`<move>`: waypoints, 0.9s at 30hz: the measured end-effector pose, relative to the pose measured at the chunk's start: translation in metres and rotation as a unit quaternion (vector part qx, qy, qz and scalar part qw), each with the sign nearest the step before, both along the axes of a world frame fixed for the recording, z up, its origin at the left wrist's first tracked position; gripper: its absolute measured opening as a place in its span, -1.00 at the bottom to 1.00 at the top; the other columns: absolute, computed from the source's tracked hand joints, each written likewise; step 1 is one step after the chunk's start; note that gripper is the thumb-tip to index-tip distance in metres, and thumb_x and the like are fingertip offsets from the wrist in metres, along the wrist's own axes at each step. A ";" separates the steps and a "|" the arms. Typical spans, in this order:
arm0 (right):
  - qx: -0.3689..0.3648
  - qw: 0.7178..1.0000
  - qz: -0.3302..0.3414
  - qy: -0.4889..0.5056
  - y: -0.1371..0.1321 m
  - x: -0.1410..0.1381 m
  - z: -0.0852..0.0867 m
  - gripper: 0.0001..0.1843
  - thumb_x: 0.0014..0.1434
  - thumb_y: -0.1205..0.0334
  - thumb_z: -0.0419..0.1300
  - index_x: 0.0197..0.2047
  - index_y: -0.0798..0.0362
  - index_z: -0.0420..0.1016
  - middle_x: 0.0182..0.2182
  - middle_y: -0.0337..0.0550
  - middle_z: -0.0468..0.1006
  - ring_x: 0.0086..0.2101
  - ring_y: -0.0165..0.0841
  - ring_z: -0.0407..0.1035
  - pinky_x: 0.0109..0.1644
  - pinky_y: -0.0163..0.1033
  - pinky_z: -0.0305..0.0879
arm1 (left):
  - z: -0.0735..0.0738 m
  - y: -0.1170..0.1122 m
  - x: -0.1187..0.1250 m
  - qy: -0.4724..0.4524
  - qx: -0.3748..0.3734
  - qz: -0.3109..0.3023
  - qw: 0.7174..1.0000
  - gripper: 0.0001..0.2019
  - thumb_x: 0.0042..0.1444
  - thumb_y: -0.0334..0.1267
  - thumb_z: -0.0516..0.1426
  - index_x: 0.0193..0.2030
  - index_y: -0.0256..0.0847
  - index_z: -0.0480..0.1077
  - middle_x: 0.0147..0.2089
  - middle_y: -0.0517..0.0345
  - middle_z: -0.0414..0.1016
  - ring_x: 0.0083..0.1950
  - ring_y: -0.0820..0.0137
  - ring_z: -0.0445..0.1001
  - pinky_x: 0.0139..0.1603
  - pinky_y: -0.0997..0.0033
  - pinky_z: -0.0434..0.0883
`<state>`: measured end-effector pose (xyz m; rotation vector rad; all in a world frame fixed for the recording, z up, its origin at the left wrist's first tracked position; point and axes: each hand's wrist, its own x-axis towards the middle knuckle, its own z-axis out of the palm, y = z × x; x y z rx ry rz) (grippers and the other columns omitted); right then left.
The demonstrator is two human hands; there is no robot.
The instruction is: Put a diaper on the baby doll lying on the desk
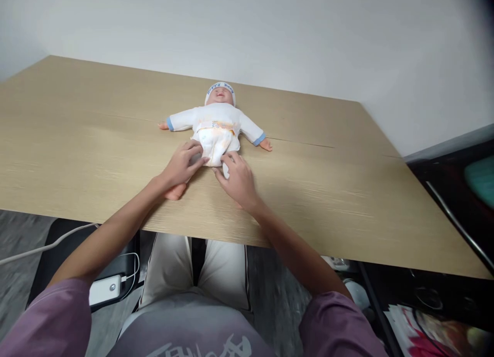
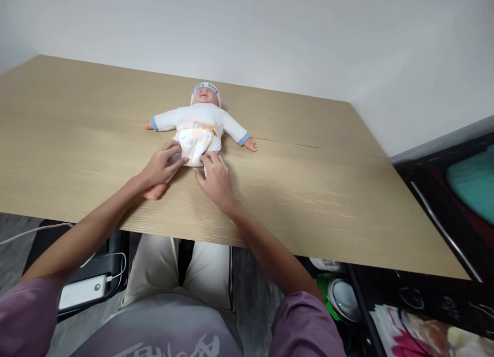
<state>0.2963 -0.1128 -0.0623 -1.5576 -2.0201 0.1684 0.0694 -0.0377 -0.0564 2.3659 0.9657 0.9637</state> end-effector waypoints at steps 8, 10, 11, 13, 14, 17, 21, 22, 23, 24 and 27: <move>-0.033 0.997 -0.009 0.065 0.000 0.002 -0.002 -0.76 0.41 0.11 0.36 0.08 -0.03 0.52 -0.03 0.05 0.71 0.00 0.06 0.51 0.14 0.07 0.41 | 0.002 -0.005 0.000 0.007 -0.067 0.022 0.998 -0.68 0.53 0.07 0.16 -0.18 -0.10 0.39 -0.18 0.04 0.51 0.00 0.08 0.40 0.16 0.02 0.38; -0.044 0.992 -0.031 0.111 0.002 0.001 -0.002 -0.71 0.36 0.08 0.38 0.07 -0.05 0.48 -0.04 0.00 0.71 -0.08 -0.03 0.53 0.08 0.03 0.42 | -0.001 -0.004 0.000 -0.013 -0.080 0.036 0.996 -0.70 0.47 0.07 0.22 -0.13 -0.10 0.40 -0.14 0.05 0.51 0.01 0.10 0.41 0.14 0.05 0.39; -0.047 0.988 -0.041 0.144 0.003 0.001 -0.002 -0.68 0.35 0.06 0.39 0.07 -0.06 0.45 -0.02 -0.02 0.71 -0.13 -0.09 0.53 0.04 0.00 0.43 | -0.003 -0.003 0.000 -0.032 -0.088 0.039 0.995 -0.70 0.44 0.07 0.26 -0.09 -0.10 0.41 -0.10 0.05 0.52 0.02 0.12 0.43 0.14 0.07 0.39; -0.051 0.973 -0.052 0.217 0.004 0.002 -0.001 -0.63 0.34 0.01 0.38 0.08 -0.07 0.40 0.01 -0.07 0.72 -0.25 -0.21 0.49 -0.04 -0.05 0.44 | -0.008 -0.001 0.001 -0.079 -0.114 0.040 0.989 -0.67 0.39 0.06 0.33 -0.01 -0.10 0.39 -0.01 0.07 0.53 0.01 0.18 0.45 0.13 0.13 0.42; -0.052 0.965 -0.056 0.250 0.004 0.004 -0.001 -0.60 0.33 -0.02 0.38 0.09 -0.08 0.38 0.01 -0.09 0.72 -0.30 -0.26 0.46 -0.08 -0.07 0.44 | -0.010 -0.001 0.001 -0.106 -0.131 0.042 0.985 -0.63 0.35 0.05 0.36 0.02 -0.09 0.36 0.01 0.09 0.51 0.00 0.22 0.46 0.11 0.17 0.42; -0.059 0.950 -0.066 0.300 0.005 0.011 0.002 -0.53 0.30 -0.13 0.43 0.06 -0.09 0.38 -0.05 -0.12 0.76 -0.36 -0.31 0.40 -0.11 -0.09 0.44 | -0.017 0.001 0.001 -0.174 -0.187 0.060 0.965 -0.48 0.23 0.02 0.46 0.08 -0.06 0.28 0.07 0.11 0.48 0.01 0.27 0.52 0.05 0.23 0.44; -0.068 0.953 -0.073 0.285 0.003 0.014 0.006 -0.46 0.31 -0.32 0.45 0.01 -0.07 0.47 -0.10 -0.08 0.81 -0.37 -0.28 0.45 -0.10 -0.06 0.45 | -0.020 0.002 0.000 -0.191 -0.205 0.087 0.956 -0.42 0.14 0.01 0.51 0.07 -0.07 0.29 0.20 0.01 0.50 0.14 0.23 0.57 0.16 0.20 0.49; -0.064 0.956 -0.075 0.275 0.003 0.014 0.007 -0.45 0.31 -0.34 0.44 -0.01 -0.07 0.49 -0.11 -0.07 0.81 -0.38 -0.27 0.46 -0.11 -0.06 0.45 | -0.020 0.001 0.000 -0.184 -0.199 0.091 0.958 -0.43 0.13 0.01 0.51 0.05 -0.08 0.31 0.21 0.00 0.51 0.14 0.22 0.58 0.19 0.18 0.49; -0.057 0.959 -0.076 0.266 0.002 0.013 0.007 -0.45 0.32 -0.36 0.43 -0.02 -0.07 0.51 -0.12 -0.07 0.82 -0.39 -0.27 0.48 -0.11 -0.05 0.46 | -0.019 0.000 -0.001 -0.174 -0.193 0.093 0.961 -0.44 0.13 0.01 0.51 0.04 -0.10 0.33 0.21 0.00 0.53 0.13 0.23 0.58 0.20 0.17 0.50; -0.049 0.962 -0.077 0.258 0.002 0.013 0.008 -0.45 0.33 -0.38 0.42 -0.04 -0.07 0.52 -0.13 -0.06 0.83 -0.40 -0.25 0.49 -0.11 -0.05 0.47 | -0.017 -0.001 -0.001 -0.162 -0.189 0.093 0.964 -0.46 0.13 0.02 0.52 0.04 -0.11 0.36 0.17 0.02 0.55 0.10 0.23 0.58 0.19 0.17 0.50; -0.042 0.965 -0.079 0.248 0.000 0.012 0.009 -0.47 0.34 -0.39 0.41 -0.07 -0.07 0.56 -0.13 -0.04 0.85 -0.38 -0.21 0.55 -0.08 -0.02 0.51 | -0.010 -0.004 -0.002 -0.118 -0.185 0.086 0.972 -0.53 0.19 0.07 0.49 0.02 -0.13 0.47 0.01 0.08 0.62 -0.01 0.24 0.55 0.10 0.18 0.47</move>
